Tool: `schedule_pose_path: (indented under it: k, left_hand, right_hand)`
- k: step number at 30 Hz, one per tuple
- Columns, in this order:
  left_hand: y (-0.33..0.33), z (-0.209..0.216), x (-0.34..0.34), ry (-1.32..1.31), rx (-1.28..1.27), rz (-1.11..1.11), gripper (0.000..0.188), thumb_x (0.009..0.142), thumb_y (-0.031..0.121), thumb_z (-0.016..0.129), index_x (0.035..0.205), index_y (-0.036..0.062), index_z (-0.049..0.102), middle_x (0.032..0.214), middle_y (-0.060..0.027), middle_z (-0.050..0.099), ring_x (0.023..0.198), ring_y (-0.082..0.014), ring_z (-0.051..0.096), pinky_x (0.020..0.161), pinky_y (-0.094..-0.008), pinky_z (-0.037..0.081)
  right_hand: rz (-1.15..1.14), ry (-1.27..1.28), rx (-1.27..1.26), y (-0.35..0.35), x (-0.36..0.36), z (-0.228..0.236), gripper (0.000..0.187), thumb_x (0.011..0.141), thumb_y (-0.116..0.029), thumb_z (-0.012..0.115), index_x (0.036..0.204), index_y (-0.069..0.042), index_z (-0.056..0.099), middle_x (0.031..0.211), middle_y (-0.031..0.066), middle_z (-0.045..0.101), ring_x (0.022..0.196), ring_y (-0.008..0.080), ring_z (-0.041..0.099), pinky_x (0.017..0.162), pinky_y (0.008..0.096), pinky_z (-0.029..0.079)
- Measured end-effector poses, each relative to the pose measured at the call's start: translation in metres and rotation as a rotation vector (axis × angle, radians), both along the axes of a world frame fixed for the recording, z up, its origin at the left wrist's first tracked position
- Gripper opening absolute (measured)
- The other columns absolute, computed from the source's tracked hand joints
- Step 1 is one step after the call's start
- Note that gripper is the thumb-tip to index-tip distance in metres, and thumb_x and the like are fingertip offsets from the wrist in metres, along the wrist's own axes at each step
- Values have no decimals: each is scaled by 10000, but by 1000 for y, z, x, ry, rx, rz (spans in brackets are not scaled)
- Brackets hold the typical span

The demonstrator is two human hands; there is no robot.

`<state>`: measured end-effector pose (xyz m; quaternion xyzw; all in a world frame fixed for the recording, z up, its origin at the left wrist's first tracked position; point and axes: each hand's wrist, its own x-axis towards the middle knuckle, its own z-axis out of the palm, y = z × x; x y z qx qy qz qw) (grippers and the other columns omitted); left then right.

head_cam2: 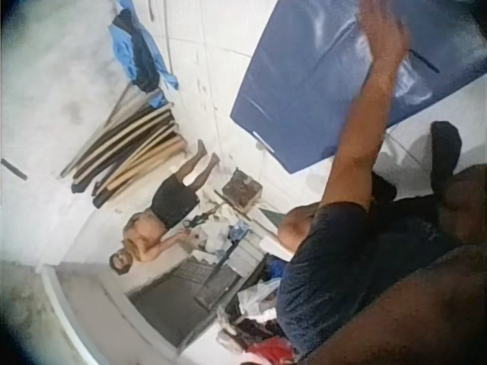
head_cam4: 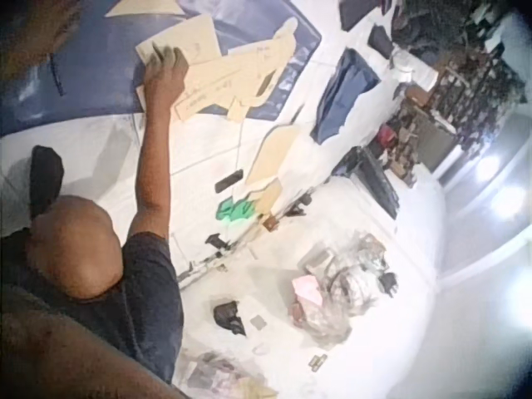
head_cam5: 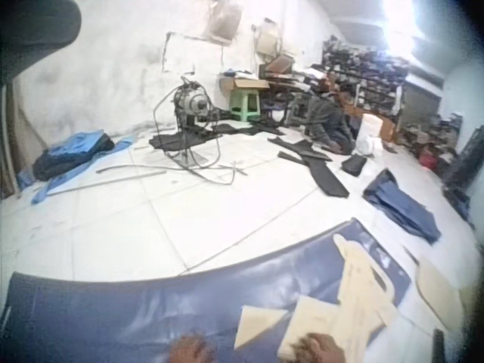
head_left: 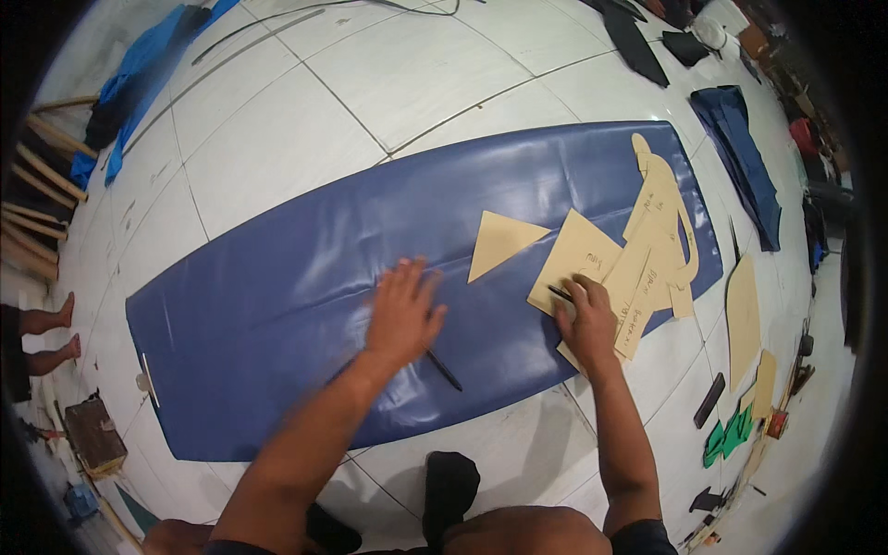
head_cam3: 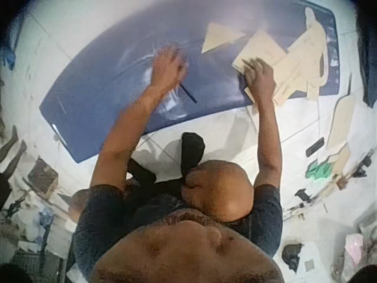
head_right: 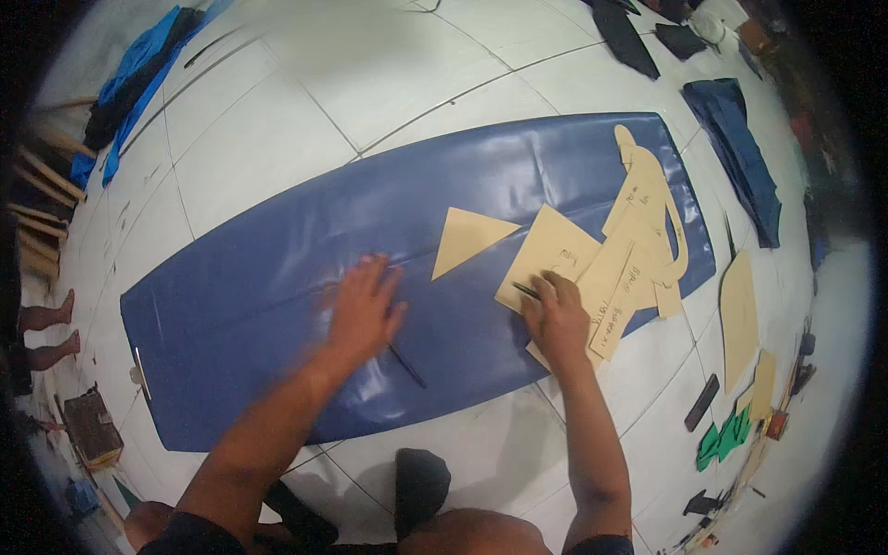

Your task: The person marks outlines onto blue material using various cardboard templates and a marking pen.

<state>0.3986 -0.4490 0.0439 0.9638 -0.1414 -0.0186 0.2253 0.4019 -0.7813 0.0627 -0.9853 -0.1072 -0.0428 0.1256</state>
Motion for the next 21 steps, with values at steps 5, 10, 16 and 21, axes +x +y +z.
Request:
schedule_pose_path:
  k: [5, 10, 16, 21]
  left_hand:
    - [-58, -13, -5, -3, -132, -147, 648, 925, 250, 619, 1492, -1, 434, 1580, -251, 359, 1481, -447, 310, 1235, -543, 228]
    - [-47, -12, 14, 11, -30, 26, 724, 917, 296, 606, 1516, -42, 380, 1578, -281, 347, 1501, -416, 291, 1247, -513, 207]
    - [-22, -10, 19, -42, 25, 141, 769, 894, 314, 686, 1498, -57, 387, 1500, -280, 405, 1439, -439, 357, 1205, -527, 269]
    - [-23, -14, 24, -79, 8, 163, 763, 915, 336, 691, 1479, -79, 388, 1456, -273, 424, 1402, -447, 375, 1187, -532, 289]
  right_hand:
    - [68, -62, 219, 97, 46, -29, 549, 837, -85, 659, 1376, -132, 573, 1271, 136, 652, 1207, 356, 589, 963, 454, 530]
    - [89, 236, 432, 137, 85, -23, 583, 898, -103, 593, 1463, -204, 491, 1231, 200, 659, 1173, 405, 602, 993, 505, 498]
    - [171, 225, 669, 146, 94, -21, 484, 932, -39, 546, 1412, -102, 542, 1234, 151, 682, 1113, 310, 641, 968, 401, 508]
    - [-341, -26, 1022, 69, 102, -31, 257, 1005, -132, 604, 1226, -5, 634, 1051, 84, 686, 916, 156, 641, 824, 291, 510]
